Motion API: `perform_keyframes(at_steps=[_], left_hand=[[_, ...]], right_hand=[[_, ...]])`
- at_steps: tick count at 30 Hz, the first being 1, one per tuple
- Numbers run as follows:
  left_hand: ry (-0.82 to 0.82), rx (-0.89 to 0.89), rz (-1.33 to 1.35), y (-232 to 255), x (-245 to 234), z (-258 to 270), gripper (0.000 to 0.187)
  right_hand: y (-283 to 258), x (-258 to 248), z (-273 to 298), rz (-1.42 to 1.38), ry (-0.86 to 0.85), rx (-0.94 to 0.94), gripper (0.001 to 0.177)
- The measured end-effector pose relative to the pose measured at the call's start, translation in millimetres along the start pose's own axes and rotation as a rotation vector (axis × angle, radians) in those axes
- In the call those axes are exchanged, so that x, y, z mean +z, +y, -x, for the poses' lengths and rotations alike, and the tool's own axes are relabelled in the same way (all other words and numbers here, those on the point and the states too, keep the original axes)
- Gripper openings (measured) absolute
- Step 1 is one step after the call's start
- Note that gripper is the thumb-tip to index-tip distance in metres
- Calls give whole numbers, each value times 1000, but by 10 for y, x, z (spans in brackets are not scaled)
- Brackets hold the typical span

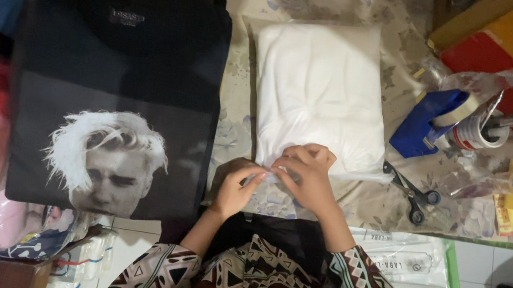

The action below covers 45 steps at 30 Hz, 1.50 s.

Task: The person places a folded white t-shirt into a clear plastic bag on a table. They smooth the shirt inside the bag, then seal the bag's zip-lock closure. Finally, they use scissors to trim the excess plastic from the sealed bag.

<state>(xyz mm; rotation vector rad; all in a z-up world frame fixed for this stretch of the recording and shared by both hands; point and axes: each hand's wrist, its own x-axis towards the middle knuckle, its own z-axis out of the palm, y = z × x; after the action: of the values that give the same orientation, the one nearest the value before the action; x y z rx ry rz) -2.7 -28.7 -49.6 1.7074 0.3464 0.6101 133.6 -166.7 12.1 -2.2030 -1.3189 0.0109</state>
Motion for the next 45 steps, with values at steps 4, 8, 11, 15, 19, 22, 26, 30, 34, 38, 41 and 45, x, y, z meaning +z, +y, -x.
perform_keyframes(at_steps=[4, 8, 11, 15, 19, 22, 26, 30, 34, 38, 41, 45], left_hand=[[133, -248, -44, -119, 82, 104, 11], [179, -416, -86, 38, 92, 72, 15], [175, -465, -104, 85, 81, 7, 15], [179, -538, -133, 328, 78, -109, 15], [181, -598, -91, 353, 68, -146, 19], [185, -599, -100, 311, 65, -154, 21], [252, -571, -114, 203, -5, -155, 22], [363, -516, -113, -421, -184, -95, 32], [314, -247, -125, -654, -198, -119, 27], [435, 76, -724, 74, -126, -367, 49], [339, 5, 728, 227, 477, -318, 42], [-275, 749, -224, 795, 832, -331, 14]], right_hand=[[-39, 50, -29, 58, 108, -65, 8], [109, 339, 42, 330, 250, -96, 11], [96, 383, 10, 451, 318, -128, 9], [82, 490, -66, 457, 383, -34, 28], [6, 385, -136, 352, 183, 115, 31], [-75, 288, -174, 342, 108, 102, 32], [-84, 105, -95, 21, 71, 147, 22], [87, -476, 393, 2, 153, 160, 19], [380, -824, 927, -116, 121, 354, 33], [666, -720, 1327, -184, 132, 379, 37], [733, -704, 1370, -249, 178, 360, 31], [660, -831, 1160, -307, 203, 306, 23]])
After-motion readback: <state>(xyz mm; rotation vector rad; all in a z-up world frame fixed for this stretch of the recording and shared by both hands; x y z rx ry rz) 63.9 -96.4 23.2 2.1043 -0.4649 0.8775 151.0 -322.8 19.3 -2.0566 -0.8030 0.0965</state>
